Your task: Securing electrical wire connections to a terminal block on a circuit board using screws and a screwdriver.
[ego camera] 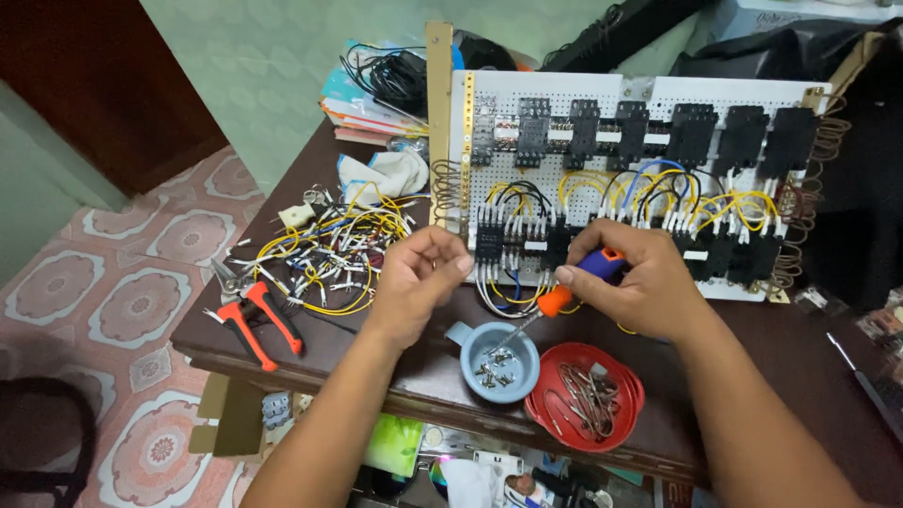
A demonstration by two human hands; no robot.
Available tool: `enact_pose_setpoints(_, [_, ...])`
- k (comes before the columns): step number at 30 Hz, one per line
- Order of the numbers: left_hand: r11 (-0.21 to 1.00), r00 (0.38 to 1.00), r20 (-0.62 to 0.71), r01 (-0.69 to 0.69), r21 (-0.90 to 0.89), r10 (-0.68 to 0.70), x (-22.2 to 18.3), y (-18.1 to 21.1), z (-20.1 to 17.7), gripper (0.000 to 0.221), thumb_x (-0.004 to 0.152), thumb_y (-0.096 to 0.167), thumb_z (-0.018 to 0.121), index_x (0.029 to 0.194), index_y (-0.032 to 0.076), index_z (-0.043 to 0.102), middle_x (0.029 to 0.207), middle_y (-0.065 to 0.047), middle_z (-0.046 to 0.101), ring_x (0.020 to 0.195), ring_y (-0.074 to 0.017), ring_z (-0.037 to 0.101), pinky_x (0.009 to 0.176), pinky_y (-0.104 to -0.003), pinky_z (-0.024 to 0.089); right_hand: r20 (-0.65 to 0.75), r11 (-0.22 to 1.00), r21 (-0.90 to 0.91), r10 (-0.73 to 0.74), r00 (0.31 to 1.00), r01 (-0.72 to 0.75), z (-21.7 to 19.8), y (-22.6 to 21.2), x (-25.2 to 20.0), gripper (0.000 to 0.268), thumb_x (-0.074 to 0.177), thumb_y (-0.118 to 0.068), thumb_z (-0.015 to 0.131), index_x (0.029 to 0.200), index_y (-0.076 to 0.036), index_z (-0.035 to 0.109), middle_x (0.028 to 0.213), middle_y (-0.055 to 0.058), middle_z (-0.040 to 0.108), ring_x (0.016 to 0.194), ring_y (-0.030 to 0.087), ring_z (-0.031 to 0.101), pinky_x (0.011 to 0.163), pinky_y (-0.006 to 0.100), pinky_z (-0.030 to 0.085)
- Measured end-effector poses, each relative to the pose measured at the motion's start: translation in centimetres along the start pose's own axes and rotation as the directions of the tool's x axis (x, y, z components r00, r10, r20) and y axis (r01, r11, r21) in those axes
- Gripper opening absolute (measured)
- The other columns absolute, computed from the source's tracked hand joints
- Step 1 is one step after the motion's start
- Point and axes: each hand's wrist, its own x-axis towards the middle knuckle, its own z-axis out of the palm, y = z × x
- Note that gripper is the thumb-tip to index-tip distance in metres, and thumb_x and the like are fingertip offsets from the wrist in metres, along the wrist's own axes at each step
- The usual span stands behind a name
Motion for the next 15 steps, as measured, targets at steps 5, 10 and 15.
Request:
enact_pose_setpoints(5, [0.995,0.994,-0.082,-0.063,0.081,0.069,-0.4,-0.9,-0.6,0.017,0.09,0.013,0.077,0.098,0.001,0.068,0.058,0.0,0.054,0.048,-0.0015,0.046,0.042,-0.016,0.032,-0.01,1.0,0.015,0.016,1.0,-0.016,0.6,-0.4,0.0,0.016,0.08,-0.023,0.082,0.087,-0.011,0.074,0.068,0.012,0.072,0.062,0.022,0.065,0.065,0.035,0.053])
enact_pose_setpoints(10, [0.972,0.989,-0.053,-0.126,0.198,0.139,-1.1,-0.5,-0.1,0.019,0.092,0.007,0.073,0.109,0.0,0.065,0.05,0.004,0.043,0.048,-0.0014,0.036,0.044,-0.016,0.028,-0.019,1.0,-0.009,0.011,1.0,-0.011,1.1,-0.6,-0.1,0.015,0.08,-0.023,0.083,0.086,-0.012,0.075,0.07,0.009,0.073,0.063,0.023,0.068,0.066,0.033,0.053])
enact_pose_setpoints(15, [0.949,0.986,-0.03,-0.147,0.28,0.162,-1.3,0.2,0.1,0.022,0.092,0.003,0.07,0.114,0.001,0.066,0.047,0.006,0.038,0.046,-0.0014,0.032,0.046,-0.017,0.029,0.014,0.999,-0.002,-0.045,0.999,0.045,1.4,-1.3,0.1,0.017,0.082,-0.026,0.081,0.086,-0.011,0.074,0.064,0.012,0.071,0.057,0.026,0.067,0.061,0.035,0.054])
